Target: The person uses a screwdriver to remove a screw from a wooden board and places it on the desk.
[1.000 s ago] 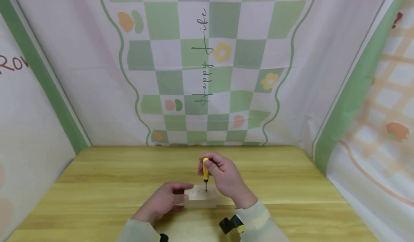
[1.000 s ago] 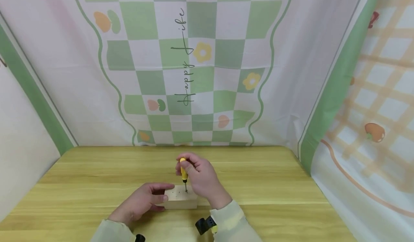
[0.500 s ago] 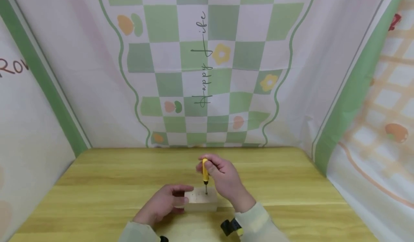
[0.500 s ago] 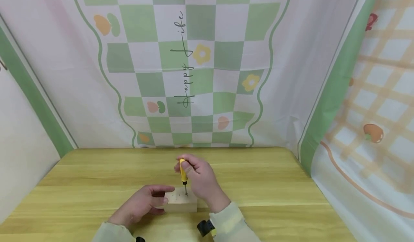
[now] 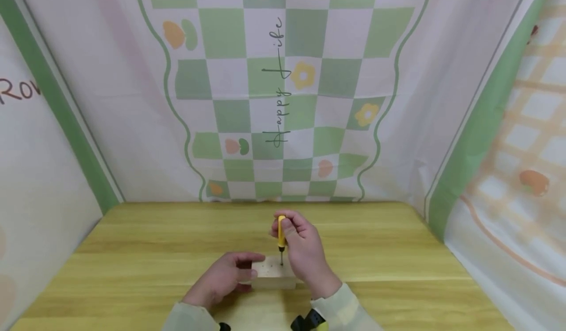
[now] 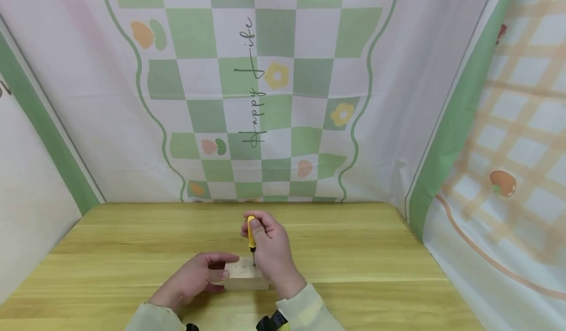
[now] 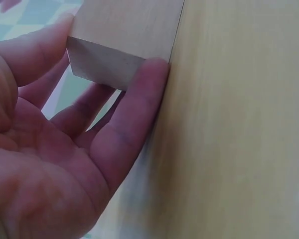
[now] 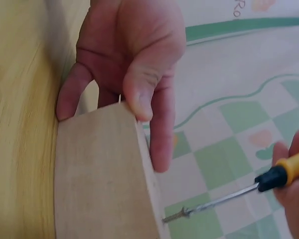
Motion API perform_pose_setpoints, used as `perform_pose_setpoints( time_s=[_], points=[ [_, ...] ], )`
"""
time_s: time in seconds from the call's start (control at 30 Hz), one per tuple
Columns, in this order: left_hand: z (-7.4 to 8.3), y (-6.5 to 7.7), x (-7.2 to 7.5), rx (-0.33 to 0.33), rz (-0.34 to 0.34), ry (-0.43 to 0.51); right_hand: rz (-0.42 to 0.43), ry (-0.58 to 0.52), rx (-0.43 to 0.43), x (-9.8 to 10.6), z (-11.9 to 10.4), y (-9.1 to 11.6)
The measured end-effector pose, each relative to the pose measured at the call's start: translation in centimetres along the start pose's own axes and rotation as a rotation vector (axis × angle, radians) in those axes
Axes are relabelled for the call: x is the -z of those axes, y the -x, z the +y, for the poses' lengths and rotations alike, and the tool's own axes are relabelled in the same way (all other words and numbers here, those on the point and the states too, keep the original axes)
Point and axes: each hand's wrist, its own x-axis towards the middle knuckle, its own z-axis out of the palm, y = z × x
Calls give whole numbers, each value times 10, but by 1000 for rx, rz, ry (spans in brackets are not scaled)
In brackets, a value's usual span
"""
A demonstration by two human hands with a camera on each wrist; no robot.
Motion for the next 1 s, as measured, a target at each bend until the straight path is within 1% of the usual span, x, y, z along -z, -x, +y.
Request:
perform_pose_setpoints(
  time_s=[0.13,0.23,0.3,0.33,0.37,0.43,0.53,0.57,0.63,0.73,0.83,0.9,1.0],
  points=[
    [0,0,0,5,11,-14,-63,-154,-7,2,6,-3],
    [0,1,0,4,10,-14,-142,-251,-10,4,8,-5],
    [0,1,0,-1,7,-11,-206,-249,2,5,9,-6],
    [0,1,0,-5,6,-9,-237,-222,15,6,9,-7],
    [0,1,0,-9,3,-6,-259,-172,32,7,8,-8],
    [1,2,-1,-17,-1,-3,-278,-44,63,8,6,-7],
    [1,2,-2,-22,-6,5,-253,191,114,8,2,-3],
    [1,1,-2,-22,-8,2,-238,255,124,8,0,-1],
    [1,1,-2,-16,-4,-1,-209,337,164,7,-3,5],
    [0,1,-1,-7,2,-8,-139,447,257,6,-6,11],
    [0,1,-1,-7,3,-14,-23,553,369,5,-8,15],
    [-1,1,0,-11,3,-17,51,601,412,4,-9,15],
    [-1,0,0,-12,2,-22,111,627,440,4,-9,17]
  ],
)
